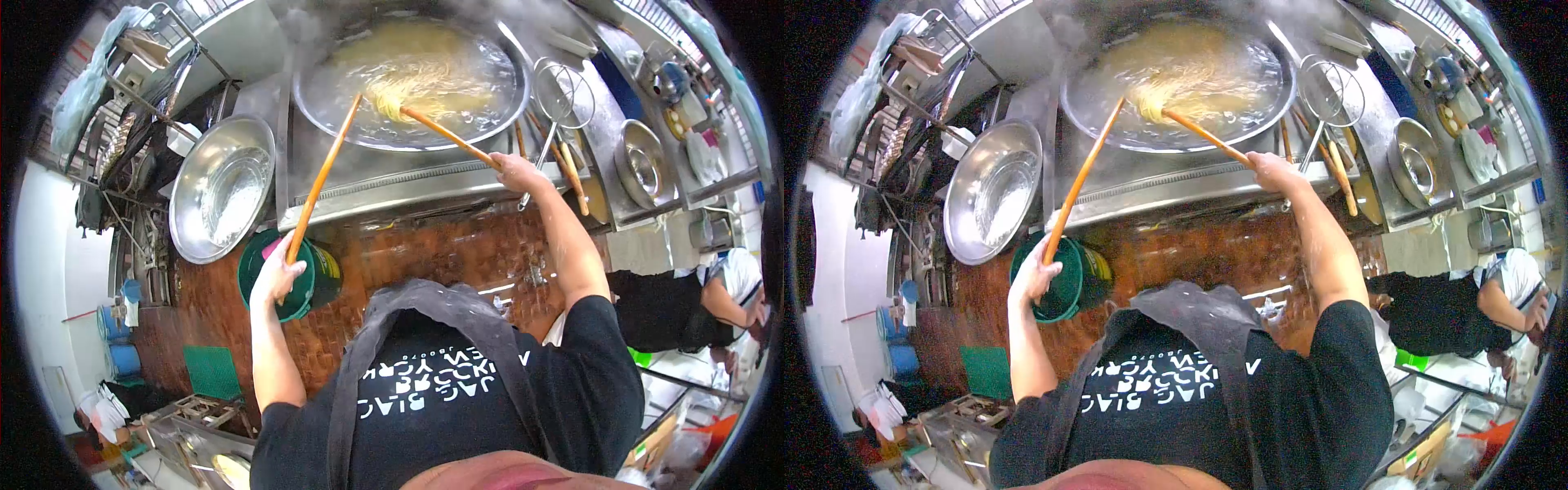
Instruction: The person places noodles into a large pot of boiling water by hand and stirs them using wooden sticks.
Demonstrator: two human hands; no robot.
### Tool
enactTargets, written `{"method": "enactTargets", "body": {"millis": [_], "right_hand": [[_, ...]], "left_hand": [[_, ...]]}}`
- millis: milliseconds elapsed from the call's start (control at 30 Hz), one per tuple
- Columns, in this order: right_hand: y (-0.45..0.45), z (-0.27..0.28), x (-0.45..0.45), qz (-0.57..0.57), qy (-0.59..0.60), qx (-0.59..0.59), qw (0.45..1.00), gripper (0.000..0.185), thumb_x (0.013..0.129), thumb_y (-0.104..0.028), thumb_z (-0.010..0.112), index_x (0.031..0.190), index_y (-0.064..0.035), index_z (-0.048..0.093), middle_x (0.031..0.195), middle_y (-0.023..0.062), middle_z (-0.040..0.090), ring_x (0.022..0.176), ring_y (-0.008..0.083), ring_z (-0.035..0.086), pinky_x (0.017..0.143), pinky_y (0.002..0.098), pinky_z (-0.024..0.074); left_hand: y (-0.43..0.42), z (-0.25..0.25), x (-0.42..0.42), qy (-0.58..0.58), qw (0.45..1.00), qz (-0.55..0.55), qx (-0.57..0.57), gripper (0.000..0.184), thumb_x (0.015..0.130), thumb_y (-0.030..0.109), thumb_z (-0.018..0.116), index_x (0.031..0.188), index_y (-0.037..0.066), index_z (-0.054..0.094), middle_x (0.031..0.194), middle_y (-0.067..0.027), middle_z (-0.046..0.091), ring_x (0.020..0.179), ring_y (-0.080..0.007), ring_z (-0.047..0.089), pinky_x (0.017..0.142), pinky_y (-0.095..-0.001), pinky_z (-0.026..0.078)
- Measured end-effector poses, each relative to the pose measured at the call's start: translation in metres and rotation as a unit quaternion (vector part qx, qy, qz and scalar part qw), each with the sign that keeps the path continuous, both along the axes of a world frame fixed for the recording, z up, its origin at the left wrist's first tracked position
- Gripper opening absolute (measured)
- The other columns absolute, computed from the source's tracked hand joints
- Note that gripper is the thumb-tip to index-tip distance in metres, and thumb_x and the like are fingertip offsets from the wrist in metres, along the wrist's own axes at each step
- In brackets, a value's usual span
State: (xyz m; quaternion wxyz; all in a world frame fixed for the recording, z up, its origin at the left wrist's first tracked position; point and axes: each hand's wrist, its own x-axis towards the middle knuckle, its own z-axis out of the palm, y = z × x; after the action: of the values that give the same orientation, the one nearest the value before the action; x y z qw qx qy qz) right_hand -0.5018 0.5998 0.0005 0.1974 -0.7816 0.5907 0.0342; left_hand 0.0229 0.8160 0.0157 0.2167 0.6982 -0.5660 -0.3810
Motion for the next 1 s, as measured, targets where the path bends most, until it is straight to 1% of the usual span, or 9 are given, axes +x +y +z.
{"method": "enactTargets", "body": {"millis": [100,133,200,233,367,567,733,900,1000], "right_hand": [[0.017,0.03,-0.061,0.013,-0.022,-0.02,0.999,0.036,0.085,-0.012,0.057,0.121,-0.0098,0.059,0.104,0.0227,0.067,0.105,0.0393,0.062,0.09,0.047,0.0496],[0.026,0.047,-0.08,-0.002,-0.005,0.006,1.0,0.039,0.085,-0.012,0.058,0.124,-0.011,0.059,0.105,0.0225,0.067,0.105,0.0387,0.063,0.091,0.0463,0.0499],[0.049,0.071,-0.127,0.008,-0.016,0.018,1.0,0.044,0.083,-0.01,0.061,0.127,-0.0129,0.059,0.107,0.0225,0.067,0.105,0.0385,0.063,0.091,0.0461,0.05],[0.061,0.078,-0.15,-0.004,-0.01,0.017,1.0,0.046,0.082,-0.009,0.062,0.128,-0.0126,0.059,0.108,0.0228,0.067,0.105,0.0386,0.063,0.09,0.0459,0.0499],[0.106,0.11,-0.202,-0.118,-0.023,0.066,0.991,0.048,0.08,-0.008,0.064,0.128,-0.0113,0.057,0.107,0.0239,0.067,0.104,0.0398,0.063,0.089,0.0464,0.0492],[0.118,0.094,-0.241,-0.162,-0.029,-0.025,0.986,0.052,0.081,-0.008,0.064,0.131,-0.0104,0.053,0.106,0.027,0.066,0.105,0.0434,0.061,0.089,0.0489,0.0484],[0.085,0.058,-0.243,-0.135,-0.027,-0.036,0.99,0.045,0.083,-0.009,0.063,0.127,-0.0072,0.053,0.106,0.0273,0.065,0.104,0.0439,0.061,0.09,0.0495,0.0486],[0.017,-0.006,-0.193,-0.077,-0.017,0.031,0.996,0.03,0.089,-0.015,0.056,0.118,-0.0064,0.055,0.107,0.0263,0.066,0.104,0.0415,0.063,0.09,0.0502,0.0486],[-0.02,-0.052,-0.131,-0.025,-0.107,-0.016,0.994,0.026,0.088,-0.01,0.051,0.113,-0.0048,0.056,0.103,0.0256,0.067,0.1,0.043,0.063,0.087,0.0506,0.049]], "left_hand": [[-0.049,-0.027,-0.034,-0.137,0.978,-0.077,-0.136,0.072,0.081,0.003,0.068,0.147,0.015,0.042,0.105,-0.0147,0.066,0.075,-0.0255,0.063,0.069,-0.036,0.053],[-0.072,-0.058,-0.036,-0.173,0.944,-0.126,-0.251,0.072,0.081,0.002,0.066,0.147,0.018,0.041,0.092,-0.0119,0.066,0.063,-0.0209,0.059,0.059,-0.0331,0.051],[-0.097,-0.031,-0.082,-0.229,0.951,-0.124,-0.166,0.07,0.084,0.004,0.06,0.148,0.024,0.039,0.076,-0.009,0.064,0.049,-0.0175,0.054,0.046,-0.0323,0.048],[-0.102,0.013,-0.128,-0.241,0.967,-0.068,0.037,0.068,0.086,0.007,0.057,0.149,0.027,0.038,0.072,-0.0089,0.063,0.046,-0.0186,0.054,0.043,-0.0343,0.048],[-0.151,0.002,-0.207,-0.101,0.979,-0.078,0.162,0.071,0.087,0.008,0.051,0.151,0.029,0.028,0.064,-0.0072,0.055,0.045,-0.0192,0.053,0.037,-0.0356,0.045],[-0.179,-0.045,-0.255,-0.072,0.986,-0.128,0.084,0.07,0.084,0.006,0.057,0.147,0.027,0.037,0.069,-0.0076,0.056,0.047,-0.0177,0.05,0.041,-0.0346,0.044],[-0.12,-0.042,-0.219,-0.027,0.991,-0.102,0.085,0.074,0.08,0.006,0.064,0.148,0.02,0.041,0.078,-0.0049,0.055,0.055,-0.0141,0.05,0.049,-0.0303,0.044],[-0.007,0.022,-0.192,0.059,0.99,-0.031,0.127,0.078,0.077,0.003,0.066,0.15,0.013,0.039,0.085,-0.0003,0.056,0.06,-0.0097,0.049,0.052,-0.0255,0.042],[0.049,0.016,-0.173,0.099,0.989,0.025,0.111,0.08,0.078,-0.002,0.064,0.151,0.014,0.036,0.09,-0.0001,0.055,0.056,-0.0085,0.046,0.048,-0.0242,0.041]]}}
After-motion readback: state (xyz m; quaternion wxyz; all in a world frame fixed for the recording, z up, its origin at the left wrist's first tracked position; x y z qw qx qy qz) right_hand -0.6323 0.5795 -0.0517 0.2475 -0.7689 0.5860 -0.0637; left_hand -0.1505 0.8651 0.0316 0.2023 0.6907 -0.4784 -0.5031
